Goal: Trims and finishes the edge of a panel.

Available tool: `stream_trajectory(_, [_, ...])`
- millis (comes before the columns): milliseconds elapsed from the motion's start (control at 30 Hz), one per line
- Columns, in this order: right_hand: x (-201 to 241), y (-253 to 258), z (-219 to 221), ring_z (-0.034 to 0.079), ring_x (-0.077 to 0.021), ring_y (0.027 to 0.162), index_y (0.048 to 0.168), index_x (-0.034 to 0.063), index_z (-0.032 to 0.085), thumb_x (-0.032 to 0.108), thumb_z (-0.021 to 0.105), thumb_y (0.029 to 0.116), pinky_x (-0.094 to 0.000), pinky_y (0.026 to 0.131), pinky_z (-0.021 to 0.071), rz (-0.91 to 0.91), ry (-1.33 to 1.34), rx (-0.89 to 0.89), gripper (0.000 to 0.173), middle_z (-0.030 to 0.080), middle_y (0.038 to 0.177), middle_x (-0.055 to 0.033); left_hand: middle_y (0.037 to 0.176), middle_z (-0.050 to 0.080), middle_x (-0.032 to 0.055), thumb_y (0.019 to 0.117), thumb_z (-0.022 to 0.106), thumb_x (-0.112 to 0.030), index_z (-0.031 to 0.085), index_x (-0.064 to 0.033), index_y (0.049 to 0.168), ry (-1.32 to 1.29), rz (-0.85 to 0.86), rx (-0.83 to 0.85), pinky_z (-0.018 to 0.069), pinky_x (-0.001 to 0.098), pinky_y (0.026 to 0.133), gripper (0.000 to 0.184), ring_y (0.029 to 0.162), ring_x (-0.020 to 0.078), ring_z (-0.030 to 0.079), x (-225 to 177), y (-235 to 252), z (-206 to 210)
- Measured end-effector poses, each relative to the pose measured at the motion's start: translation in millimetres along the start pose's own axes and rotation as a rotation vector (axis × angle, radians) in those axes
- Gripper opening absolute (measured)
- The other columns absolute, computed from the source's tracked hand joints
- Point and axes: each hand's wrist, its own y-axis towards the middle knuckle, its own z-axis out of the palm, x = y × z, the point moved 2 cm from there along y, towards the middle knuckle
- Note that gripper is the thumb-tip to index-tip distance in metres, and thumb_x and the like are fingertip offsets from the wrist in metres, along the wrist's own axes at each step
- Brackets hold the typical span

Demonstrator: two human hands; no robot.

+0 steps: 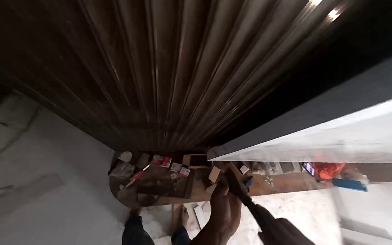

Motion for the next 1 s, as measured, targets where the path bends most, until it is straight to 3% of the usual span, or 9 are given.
stream_trajectory(67, [19,17,-22,0.07,-0.0339,0.074,0.147,0.0243,0.058,0.025,0.059,0.1005,-0.0534,0.056,0.0556,-0.012,-0.203,0.003,0.046,0.071,0.105,-0.0166,0.095,0.067,0.0101,0.1112,0.026,-0.021,0.055,-0.0031,0.117,-0.071,0.0,0.07,0.0589,0.0416,0.084,0.034,0.085,0.0218,0.068,3,18,7])
stream_trajectory(300, [77,71,-44,0.065,-0.0332,0.058,0.139,0.0328,0.065,0.028,0.054,0.1011,-0.0504,0.044,0.0473,-0.02,-0.749,-0.011,0.04,0.069,0.088,-0.0131,0.101,0.066,0.006,0.1122,0.031,-0.03,0.056,-0.0106,0.124,-0.356,-0.122,0.074,0.0567,0.0366,0.087,0.034,0.092,0.0195,0.068,8,53,32])
stream_trajectory(400, [72,80,-38,0.064,-0.0294,0.057,0.134,0.0443,0.066,0.042,0.041,0.1037,-0.0502,0.042,0.0452,-0.016,-0.86,-0.067,0.04,0.069,0.085,-0.0061,0.099,0.067,0.0072,0.1122,0.031,-0.03,0.056,-0.0098,0.121,-0.452,-0.162,0.062,0.0573,0.0369,0.088,0.034,0.091,0.0205,0.069,9,52,37])
stream_trajectory(467, [84,87,-39,0.065,-0.0297,0.057,0.134,0.0422,0.068,0.043,0.039,0.1049,-0.05,0.043,0.0455,0.002,-0.869,-0.04,0.041,0.07,0.08,-0.0064,0.095,0.067,0.0079,0.1121,0.032,-0.03,0.057,-0.0088,0.117,-0.444,-0.161,0.01,0.0585,0.0377,0.084,0.033,0.086,0.021,0.069,4,51,43])
stream_trajectory(600, [101,106,-32,0.061,-0.0237,0.051,0.132,0.0386,0.07,0.039,0.046,0.1014,-0.0402,0.037,0.0397,0.049,-0.818,-0.009,0.039,0.062,0.066,-0.0032,0.087,0.066,0.006,0.1121,0.031,-0.037,0.057,-0.0092,0.117,-0.307,-0.113,-0.089,0.0606,0.0347,0.073,0.038,0.075,0.0182,0.07,2,60,46])
stream_trajectory(733, [101,104,-34,0.061,-0.0252,0.05,0.137,0.0412,0.065,0.04,0.042,0.1035,-0.043,0.038,0.0423,0.051,-0.866,0.068,0.041,0.064,0.07,-0.0044,0.084,0.067,0.0043,0.1116,0.03,-0.041,0.057,-0.0108,0.117,-0.309,-0.105,-0.114,0.06,0.0329,0.071,0.041,0.073,0.0162,0.069,5,58,50])
stream_trajectory(833, [108,104,-24,0.063,-0.0324,0.051,0.133,0.032,0.071,0.031,0.046,0.1043,-0.0497,0.043,0.0456,0.051,-0.863,0.037,0.038,0.066,0.07,-0.0112,0.083,0.068,0.0062,0.1124,0.028,-0.035,0.055,-0.0069,0.115,-0.314,-0.076,-0.135,0.0613,0.034,0.072,0.04,0.073,0.0177,0.071,4,62,48])
stream_trajectory(933, [106,103,-26,0.06,-0.0296,0.049,0.135,0.0356,0.069,0.031,0.046,0.1029,-0.0461,0.042,0.0443,0.032,-0.873,0.012,0.04,0.063,0.067,-0.0081,0.081,0.069,0.0053,0.1124,0.025,-0.035,0.056,-0.0067,0.113,-0.288,-0.041,-0.145,0.0608,0.0327,0.071,0.041,0.072,0.0164,0.07,7,60,50])
stream_trajectory(1000, [112,102,-30,0.062,-0.0329,0.053,0.139,0.037,0.065,0.033,0.045,0.1057,-0.05,0.045,0.0456,0.127,-0.828,0.085,0.039,0.064,0.069,-0.0101,0.083,0.069,0.0064,0.1126,0.026,-0.035,0.058,-0.0053,0.114,-0.257,-0.044,-0.137,0.0599,0.034,0.073,0.044,0.074,0.0175,0.07,7,57,49])
